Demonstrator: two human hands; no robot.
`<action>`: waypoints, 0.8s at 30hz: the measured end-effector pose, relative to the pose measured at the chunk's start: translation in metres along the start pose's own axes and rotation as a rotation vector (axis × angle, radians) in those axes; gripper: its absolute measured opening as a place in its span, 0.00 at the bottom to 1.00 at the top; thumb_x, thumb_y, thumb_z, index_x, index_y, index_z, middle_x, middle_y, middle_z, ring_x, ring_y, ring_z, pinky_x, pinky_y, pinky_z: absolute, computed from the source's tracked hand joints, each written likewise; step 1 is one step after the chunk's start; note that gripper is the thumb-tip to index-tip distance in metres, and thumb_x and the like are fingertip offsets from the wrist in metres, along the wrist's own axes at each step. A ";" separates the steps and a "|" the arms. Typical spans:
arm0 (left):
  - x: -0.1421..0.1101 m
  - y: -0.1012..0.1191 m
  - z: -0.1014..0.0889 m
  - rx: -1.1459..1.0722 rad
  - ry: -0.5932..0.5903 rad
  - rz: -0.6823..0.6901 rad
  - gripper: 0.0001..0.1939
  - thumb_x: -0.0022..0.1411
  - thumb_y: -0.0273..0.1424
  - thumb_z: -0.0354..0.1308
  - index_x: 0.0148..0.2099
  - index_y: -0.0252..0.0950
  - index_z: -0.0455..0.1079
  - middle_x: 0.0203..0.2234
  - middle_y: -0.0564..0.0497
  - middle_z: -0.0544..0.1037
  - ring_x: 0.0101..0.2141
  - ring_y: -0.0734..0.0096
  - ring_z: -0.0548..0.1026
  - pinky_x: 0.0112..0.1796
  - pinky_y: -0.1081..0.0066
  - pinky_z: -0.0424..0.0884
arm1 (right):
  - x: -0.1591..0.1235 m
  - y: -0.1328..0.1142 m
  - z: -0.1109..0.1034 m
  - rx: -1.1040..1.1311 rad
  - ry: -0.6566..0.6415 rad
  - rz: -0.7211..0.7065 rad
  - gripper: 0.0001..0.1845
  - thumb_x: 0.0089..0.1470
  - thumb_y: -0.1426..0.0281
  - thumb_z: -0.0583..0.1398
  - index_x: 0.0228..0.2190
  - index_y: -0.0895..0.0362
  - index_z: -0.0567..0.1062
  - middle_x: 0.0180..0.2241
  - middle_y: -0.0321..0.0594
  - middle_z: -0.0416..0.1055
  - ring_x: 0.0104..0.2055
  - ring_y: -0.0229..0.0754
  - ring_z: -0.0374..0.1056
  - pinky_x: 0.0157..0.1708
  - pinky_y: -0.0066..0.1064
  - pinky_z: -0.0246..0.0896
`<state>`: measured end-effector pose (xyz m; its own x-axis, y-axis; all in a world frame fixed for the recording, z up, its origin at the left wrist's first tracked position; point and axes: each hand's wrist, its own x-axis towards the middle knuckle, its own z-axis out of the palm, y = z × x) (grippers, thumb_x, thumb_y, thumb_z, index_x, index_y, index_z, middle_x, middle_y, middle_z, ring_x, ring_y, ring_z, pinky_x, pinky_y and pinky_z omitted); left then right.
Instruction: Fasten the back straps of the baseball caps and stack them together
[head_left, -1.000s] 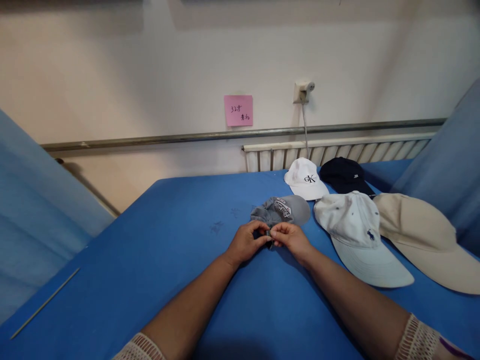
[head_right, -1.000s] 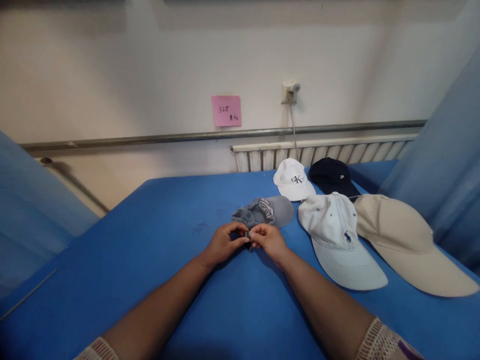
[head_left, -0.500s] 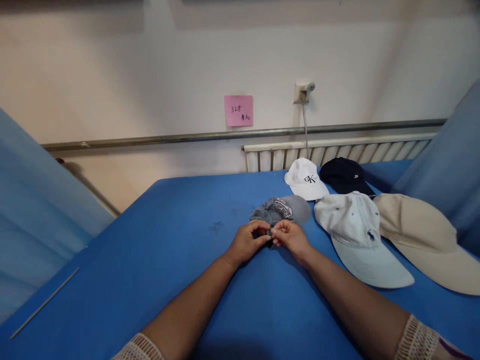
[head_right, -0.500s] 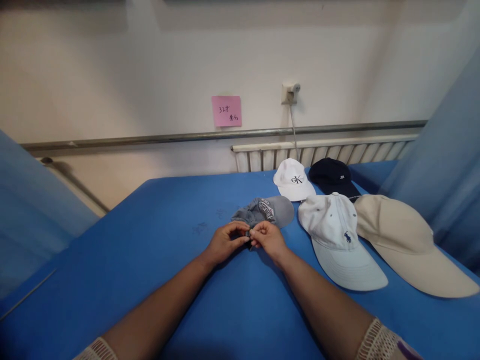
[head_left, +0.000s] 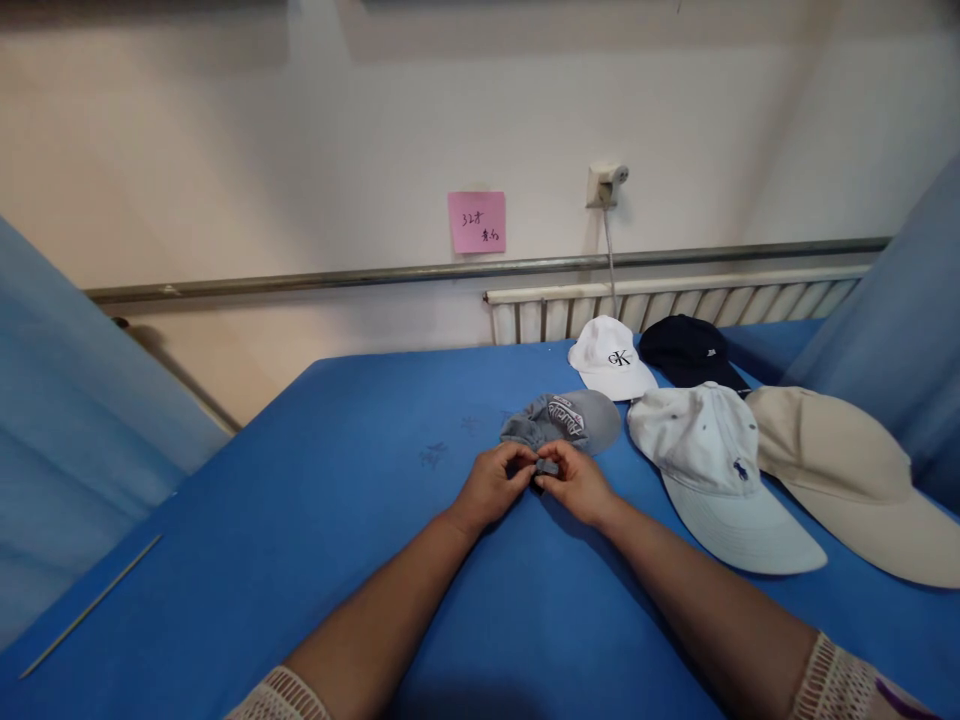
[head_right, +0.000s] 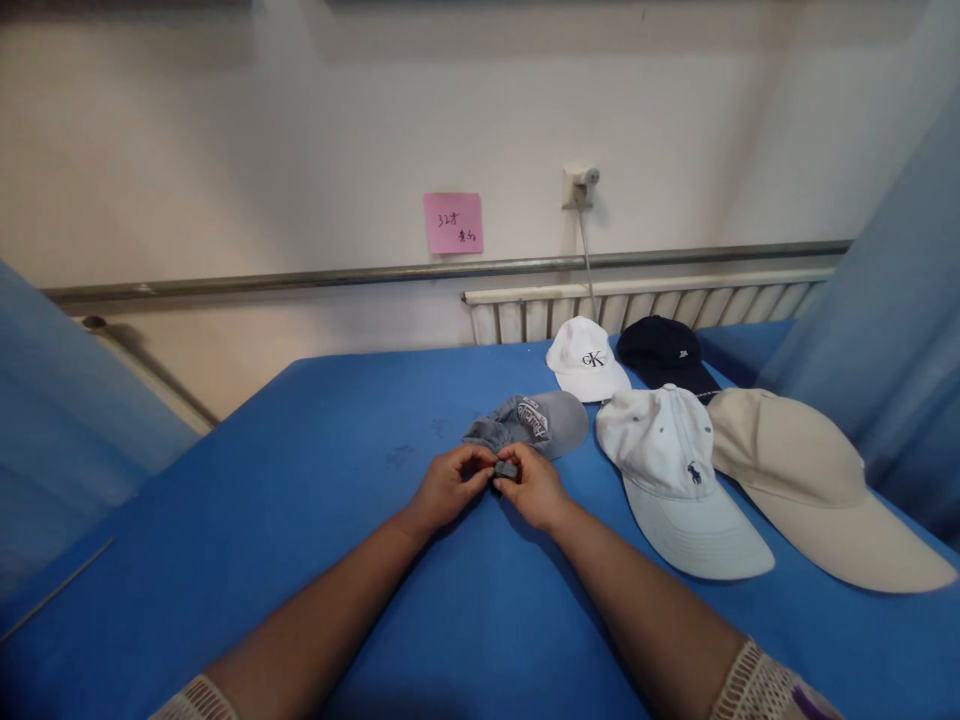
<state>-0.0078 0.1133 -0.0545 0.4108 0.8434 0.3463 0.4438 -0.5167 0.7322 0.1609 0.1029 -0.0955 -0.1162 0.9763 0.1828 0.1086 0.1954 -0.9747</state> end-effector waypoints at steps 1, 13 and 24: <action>-0.001 0.003 -0.001 0.039 -0.016 0.022 0.06 0.57 0.25 0.58 0.38 0.36 0.73 0.33 0.51 0.78 0.34 0.70 0.75 0.38 0.70 0.70 | 0.000 0.000 0.000 -0.085 0.011 -0.018 0.13 0.43 0.71 0.63 0.34 0.54 0.72 0.30 0.34 0.72 0.31 0.38 0.67 0.32 0.30 0.62; -0.009 0.023 0.004 0.544 -0.035 0.146 0.09 0.66 0.28 0.50 0.45 0.38 0.70 0.36 0.47 0.78 0.38 0.63 0.75 0.42 0.64 0.68 | -0.003 -0.018 -0.001 -0.592 0.072 -0.128 0.09 0.48 0.74 0.59 0.34 0.55 0.72 0.32 0.40 0.72 0.34 0.43 0.67 0.36 0.33 0.59; -0.010 0.031 0.009 0.662 -0.029 0.096 0.08 0.65 0.26 0.49 0.41 0.37 0.69 0.32 0.47 0.77 0.35 0.62 0.73 0.39 0.64 0.67 | -0.004 -0.016 -0.001 -0.657 0.045 -0.159 0.09 0.48 0.74 0.57 0.34 0.56 0.71 0.33 0.42 0.72 0.36 0.45 0.67 0.38 0.34 0.60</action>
<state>0.0091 0.0873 -0.0410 0.4902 0.7895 0.3695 0.7952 -0.5786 0.1812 0.1608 0.0957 -0.0801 -0.1409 0.9311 0.3366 0.6725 0.3395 -0.6577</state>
